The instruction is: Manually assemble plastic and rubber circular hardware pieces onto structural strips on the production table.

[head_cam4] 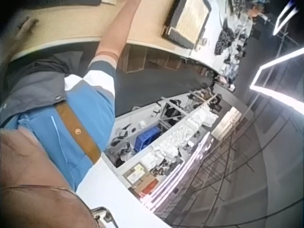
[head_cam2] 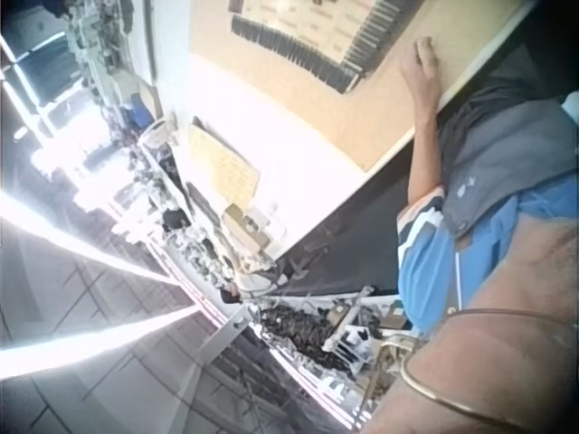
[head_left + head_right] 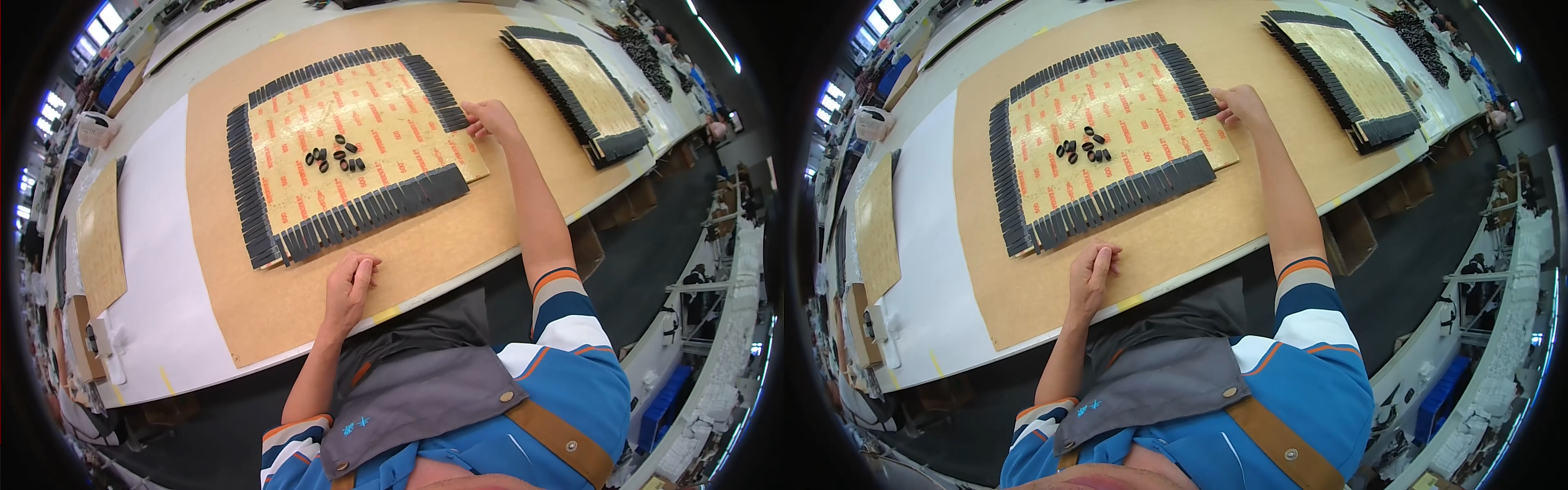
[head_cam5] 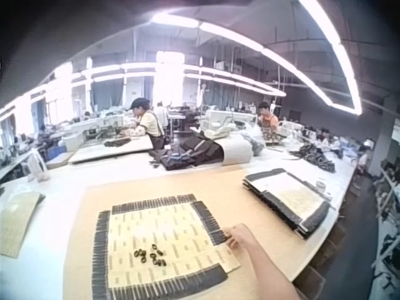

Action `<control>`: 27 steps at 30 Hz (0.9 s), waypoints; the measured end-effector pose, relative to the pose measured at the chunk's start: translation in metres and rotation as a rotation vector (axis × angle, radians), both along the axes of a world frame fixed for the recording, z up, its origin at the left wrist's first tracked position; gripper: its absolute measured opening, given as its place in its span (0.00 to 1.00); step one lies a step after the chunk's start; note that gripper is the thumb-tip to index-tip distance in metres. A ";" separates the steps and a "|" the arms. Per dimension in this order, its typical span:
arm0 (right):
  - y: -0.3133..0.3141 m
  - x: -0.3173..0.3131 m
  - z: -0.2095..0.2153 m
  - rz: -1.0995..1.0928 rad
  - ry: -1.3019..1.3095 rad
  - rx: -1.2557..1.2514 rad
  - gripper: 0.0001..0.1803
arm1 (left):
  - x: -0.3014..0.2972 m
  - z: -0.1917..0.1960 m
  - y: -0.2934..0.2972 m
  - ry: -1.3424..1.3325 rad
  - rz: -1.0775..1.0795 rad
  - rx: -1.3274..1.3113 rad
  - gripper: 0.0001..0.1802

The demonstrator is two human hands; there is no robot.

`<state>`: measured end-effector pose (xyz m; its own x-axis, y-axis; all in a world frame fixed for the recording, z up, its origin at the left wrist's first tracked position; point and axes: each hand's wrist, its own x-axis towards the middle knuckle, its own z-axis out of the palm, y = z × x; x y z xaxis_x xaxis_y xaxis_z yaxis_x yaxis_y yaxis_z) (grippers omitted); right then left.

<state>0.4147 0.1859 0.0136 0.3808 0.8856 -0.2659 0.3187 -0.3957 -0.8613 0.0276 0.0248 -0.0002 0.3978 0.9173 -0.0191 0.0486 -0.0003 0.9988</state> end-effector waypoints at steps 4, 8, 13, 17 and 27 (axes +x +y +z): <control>0.009 -0.002 0.002 -0.061 -0.005 -0.041 0.23 | 0.003 -0.004 -0.002 0.031 0.033 0.017 0.09; 0.014 -0.002 0.001 -0.052 0.035 -0.076 0.18 | 0.004 -0.006 -0.004 0.052 0.044 0.044 0.09; 0.016 0.004 -0.017 -0.073 0.173 0.010 0.11 | 0.006 -0.004 -0.002 0.095 0.037 0.098 0.09; 0.009 0.009 -0.025 -0.057 0.354 0.072 0.07 | 0.005 -0.005 -0.003 0.094 0.048 0.076 0.09; -0.023 0.017 -0.042 -0.207 0.719 0.271 0.06 | 0.003 -0.004 -0.009 0.110 0.091 0.038 0.09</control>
<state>0.4320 0.1633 -0.0286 0.3616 0.8846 -0.2945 -0.4092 -0.1332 -0.9027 0.0305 0.0157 -0.0038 0.3101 0.9504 -0.0228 0.1598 -0.0285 0.9867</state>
